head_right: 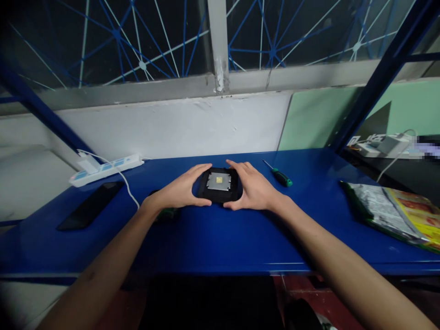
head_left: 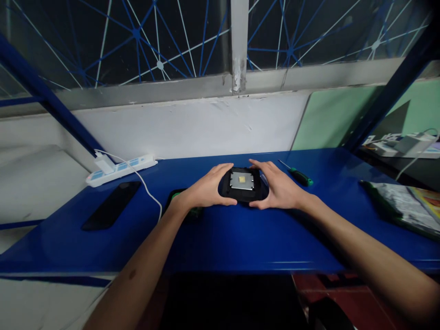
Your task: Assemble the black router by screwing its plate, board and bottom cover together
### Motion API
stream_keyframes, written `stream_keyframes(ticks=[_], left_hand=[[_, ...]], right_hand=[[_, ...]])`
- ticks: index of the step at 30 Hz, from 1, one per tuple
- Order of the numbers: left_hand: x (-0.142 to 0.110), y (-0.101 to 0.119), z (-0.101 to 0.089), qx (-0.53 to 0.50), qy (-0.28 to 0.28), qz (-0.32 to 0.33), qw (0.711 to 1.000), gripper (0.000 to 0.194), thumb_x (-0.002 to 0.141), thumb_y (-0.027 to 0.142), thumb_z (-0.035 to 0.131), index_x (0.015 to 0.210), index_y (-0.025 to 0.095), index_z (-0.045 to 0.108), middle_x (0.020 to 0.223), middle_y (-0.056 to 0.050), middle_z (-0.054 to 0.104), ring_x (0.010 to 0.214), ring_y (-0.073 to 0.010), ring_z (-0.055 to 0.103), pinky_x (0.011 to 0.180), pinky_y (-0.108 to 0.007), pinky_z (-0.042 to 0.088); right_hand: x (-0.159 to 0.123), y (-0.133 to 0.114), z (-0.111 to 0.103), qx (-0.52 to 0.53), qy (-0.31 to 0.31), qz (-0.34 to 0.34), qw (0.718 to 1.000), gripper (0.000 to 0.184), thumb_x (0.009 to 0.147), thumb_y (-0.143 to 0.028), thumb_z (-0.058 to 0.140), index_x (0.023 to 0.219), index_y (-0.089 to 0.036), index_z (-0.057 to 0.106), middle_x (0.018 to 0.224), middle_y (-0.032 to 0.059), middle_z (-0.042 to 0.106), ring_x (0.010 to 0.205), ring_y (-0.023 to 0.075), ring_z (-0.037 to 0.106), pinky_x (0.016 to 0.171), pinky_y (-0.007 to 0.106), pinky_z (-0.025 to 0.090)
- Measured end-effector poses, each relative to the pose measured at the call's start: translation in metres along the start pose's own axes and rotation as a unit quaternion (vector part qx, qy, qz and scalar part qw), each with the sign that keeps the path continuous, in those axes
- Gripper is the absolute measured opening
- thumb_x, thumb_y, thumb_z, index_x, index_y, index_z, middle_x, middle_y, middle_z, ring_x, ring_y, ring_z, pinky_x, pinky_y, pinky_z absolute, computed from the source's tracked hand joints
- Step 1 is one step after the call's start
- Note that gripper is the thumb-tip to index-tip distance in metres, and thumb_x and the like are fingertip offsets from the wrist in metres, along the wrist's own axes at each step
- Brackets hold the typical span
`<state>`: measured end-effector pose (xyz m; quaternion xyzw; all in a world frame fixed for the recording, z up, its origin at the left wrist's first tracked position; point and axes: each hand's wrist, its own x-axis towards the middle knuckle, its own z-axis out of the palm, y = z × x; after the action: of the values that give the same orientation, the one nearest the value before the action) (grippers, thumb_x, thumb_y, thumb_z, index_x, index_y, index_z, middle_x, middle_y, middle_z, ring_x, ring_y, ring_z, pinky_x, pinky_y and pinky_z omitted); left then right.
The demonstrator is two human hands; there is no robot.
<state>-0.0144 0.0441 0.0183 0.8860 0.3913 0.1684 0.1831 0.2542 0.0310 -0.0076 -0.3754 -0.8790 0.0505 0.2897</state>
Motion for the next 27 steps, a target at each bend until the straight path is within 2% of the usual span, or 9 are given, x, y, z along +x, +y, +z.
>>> stream_keyframes(ticks=[3,5,7,10,12,16,21,27], left_hand=[[-0.005,0.006,-0.002,0.017,0.004,0.005,1.000,0.113,0.063,0.059,0.082,0.154,0.019,0.028,0.156,-0.018,0.035,0.145,-0.0421,0.028,0.116,-0.061,0.031],[-0.012,0.011,0.001,0.010,0.024,0.000,1.000,0.118,0.059,0.060,0.084,0.154,0.017,0.028,0.149,-0.018,0.042,0.142,-0.0421,0.033,0.115,-0.061,0.033],[-0.022,0.016,0.008,-0.009,0.041,-0.007,0.999,0.119,0.059,0.057,0.085,0.153,0.014,0.027,0.142,-0.018,0.048,0.134,-0.0402,0.042,0.113,-0.059,0.037],[-0.036,0.026,0.020,-0.016,0.039,0.003,0.999,0.122,0.055,0.057,0.087,0.153,0.015,0.027,0.140,-0.017,0.049,0.128,-0.0390,0.046,0.110,-0.058,0.041],[-0.043,0.032,0.028,-0.009,0.030,0.009,0.999,0.121,0.055,0.060,0.086,0.152,0.015,0.029,0.139,-0.016,0.051,0.128,-0.0396,0.045,0.108,-0.059,0.042],[-0.046,0.037,0.040,0.021,0.008,0.007,1.000,0.118,0.053,0.063,0.085,0.147,0.011,0.036,0.138,-0.018,0.053,0.128,-0.0408,0.045,0.108,-0.059,0.043],[-0.046,0.035,0.046,0.065,0.004,0.017,0.998,0.113,0.054,0.072,0.081,0.143,0.014,0.042,0.139,-0.019,0.053,0.127,-0.0414,0.048,0.107,-0.059,0.042],[-0.048,0.035,0.053,0.116,-0.016,0.023,0.993,0.117,0.064,0.087,0.065,0.148,0.011,0.036,0.143,-0.023,0.051,0.135,-0.0443,0.043,0.110,-0.059,0.037]], right_hand=[[-0.004,-0.003,-0.003,0.014,-0.018,-0.001,1.000,0.123,0.061,-0.074,0.076,0.155,-0.014,0.025,0.135,0.0203,0.058,0.121,0.0377,0.053,0.103,0.055,0.046],[-0.006,-0.003,-0.005,0.062,-0.024,0.003,0.998,0.114,0.070,-0.076,0.068,0.157,-0.018,0.022,0.134,0.0185,0.058,0.120,0.0358,0.056,0.102,0.054,0.047],[-0.007,-0.002,-0.007,0.106,-0.008,0.016,0.994,0.090,0.086,-0.071,0.052,0.156,-0.023,0.024,0.133,0.0149,0.061,0.119,0.0317,0.059,0.102,0.053,0.048],[-0.006,0.004,-0.006,0.052,0.036,0.067,0.996,0.056,0.098,-0.058,0.039,0.144,-0.027,0.047,0.121,0.0117,0.065,0.112,0.0298,0.062,0.100,0.053,0.049],[-0.006,0.011,-0.002,-0.030,0.042,0.109,0.993,0.049,0.096,-0.057,0.044,0.130,-0.025,0.061,0.113,0.0139,0.064,0.107,0.0327,0.063,0.094,0.054,0.052],[-0.008,0.024,0.012,-0.100,-0.005,0.166,0.981,0.051,0.095,-0.058,0.044,0.119,-0.020,0.068,0.108,0.0167,0.062,0.099,0.0330,0.066,0.087,0.051,0.055],[-0.012,0.031,0.019,-0.089,-0.029,0.205,0.974,0.049,0.094,-0.058,0.047,0.118,-0.019,0.066,0.098,0.0139,0.062,0.082,0.0290,0.067,0.078,0.047,0.055],[-0.009,0.037,0.018,-0.071,-0.013,0.197,0.978,0.030,0.088,-0.030,0.057,0.114,-0.016,0.065,0.092,0.0120,0.063,0.076,0.0256,0.065,0.077,0.043,0.054]])
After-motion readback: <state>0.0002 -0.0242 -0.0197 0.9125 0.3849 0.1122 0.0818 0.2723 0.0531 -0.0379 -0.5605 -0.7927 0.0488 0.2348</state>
